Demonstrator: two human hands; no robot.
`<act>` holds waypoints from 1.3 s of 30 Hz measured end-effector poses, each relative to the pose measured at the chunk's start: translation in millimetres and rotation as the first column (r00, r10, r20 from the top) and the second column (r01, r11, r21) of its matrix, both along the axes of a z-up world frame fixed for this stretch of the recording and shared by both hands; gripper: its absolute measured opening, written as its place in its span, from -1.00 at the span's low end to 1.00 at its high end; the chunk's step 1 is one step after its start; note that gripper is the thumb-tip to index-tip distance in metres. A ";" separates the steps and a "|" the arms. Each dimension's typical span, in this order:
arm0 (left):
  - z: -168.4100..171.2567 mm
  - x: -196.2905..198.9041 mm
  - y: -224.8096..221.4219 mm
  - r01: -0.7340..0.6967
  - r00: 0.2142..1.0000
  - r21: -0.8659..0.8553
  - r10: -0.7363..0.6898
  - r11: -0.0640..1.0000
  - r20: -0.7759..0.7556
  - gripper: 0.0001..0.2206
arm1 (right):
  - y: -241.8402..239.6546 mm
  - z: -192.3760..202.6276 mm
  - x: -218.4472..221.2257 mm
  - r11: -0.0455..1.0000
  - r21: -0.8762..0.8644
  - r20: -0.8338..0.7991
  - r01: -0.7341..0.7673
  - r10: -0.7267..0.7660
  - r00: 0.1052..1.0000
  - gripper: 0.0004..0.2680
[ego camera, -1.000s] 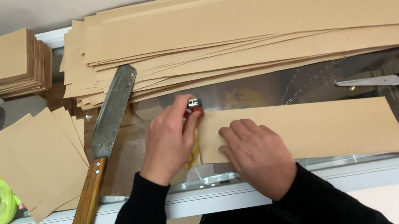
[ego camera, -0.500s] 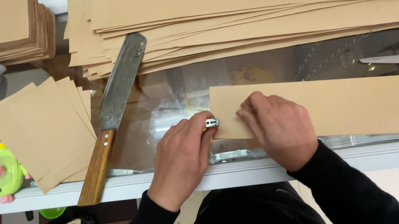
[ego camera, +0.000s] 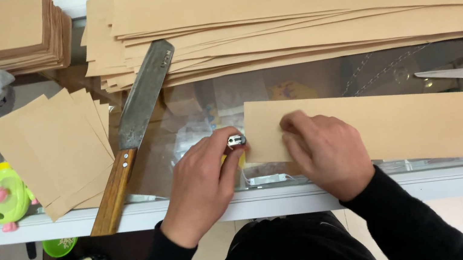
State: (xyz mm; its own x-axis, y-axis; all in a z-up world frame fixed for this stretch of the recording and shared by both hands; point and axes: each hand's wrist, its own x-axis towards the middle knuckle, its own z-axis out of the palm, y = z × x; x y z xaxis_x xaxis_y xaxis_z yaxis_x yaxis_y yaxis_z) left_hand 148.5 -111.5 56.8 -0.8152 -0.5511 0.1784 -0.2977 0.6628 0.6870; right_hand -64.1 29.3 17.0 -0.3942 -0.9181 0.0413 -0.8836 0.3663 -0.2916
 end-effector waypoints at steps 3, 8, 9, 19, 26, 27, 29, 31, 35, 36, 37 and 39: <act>-15.3 -18.2 -8.1 0.025 0.999 -0.047 -0.023 0.999 0.038 -0.80 | 4.7 2.3 -2.3 0.999 -0.008 0.025 -0.043 0.043 0.999 -0.81; -32.8 -51.0 -33.7 -0.009 0.998 -0.136 0.017 0.991 0.060 -0.81 | 7.8 -5.1 -8.2 0.987 -0.113 0.043 -0.112 0.117 0.992 -0.81; -33.7 -57.2 -41.6 -0.020 0.998 -0.132 0.027 0.991 0.050 -0.81 | 6.6 -5.2 -8.9 0.985 -0.117 0.051 -0.126 0.133 0.990 -0.80; -33.7 -63.6 -49.4 -0.015 1.000 -0.126 0.014 0.992 -0.011 -0.75 | 7.4 -1.4 -19.5 0.988 -0.096 0.211 -0.122 0.140 0.967 -0.79; -27.8 -24.5 -3.1 -0.030 0.996 -0.126 0.040 0.992 0.084 -0.82 | 7.6 -1.8 -18.9 0.965 -0.205 0.215 -0.165 0.209 0.954 -0.75; -22.7 -17.9 7.0 -0.040 0.996 -0.172 0.052 0.984 0.067 -0.87 | 7.3 1.5 -16.8 0.939 -0.272 0.180 -0.210 0.264 0.948 -0.72; -17.7 -4.9 18.4 -0.027 0.998 -0.159 0.036 0.987 0.052 -0.84 | 12.1 -2.9 -21.8 0.934 -0.287 0.184 -0.214 0.273 0.944 -0.68; -15.7 7.3 24.3 -0.016 0.999 -0.146 0.022 0.989 0.037 -0.80 | 14.6 -3.5 -30.6 0.928 -0.301 0.189 -0.219 0.283 0.940 -0.65; -23.2 24.7 17.7 -0.059 0.989 0.047 0.052 0.997 0.139 -0.62 | 20.2 -13.3 -66.3 0.976 -0.058 -0.080 -0.212 0.207 0.975 -0.35; -26.4 27.8 14.0 -0.094 0.976 0.095 0.073 0.991 0.203 -0.45 | 22.9 -19.7 -77.8 0.980 0.147 -0.118 -0.136 0.154 0.981 -0.19; -29.0 30.9 12.8 -0.092 0.977 0.095 0.071 0.991 0.200 -0.45 | 21.4 -16.2 -78.5 0.980 0.147 -0.122 -0.134 0.152 0.981 -0.19; -33.2 38.1 10.2 -0.240 0.959 0.082 0.223 0.967 0.177 -0.42 | 17.2 -8.8 -78.9 0.967 0.234 -0.187 -0.104 0.149 0.971 -0.16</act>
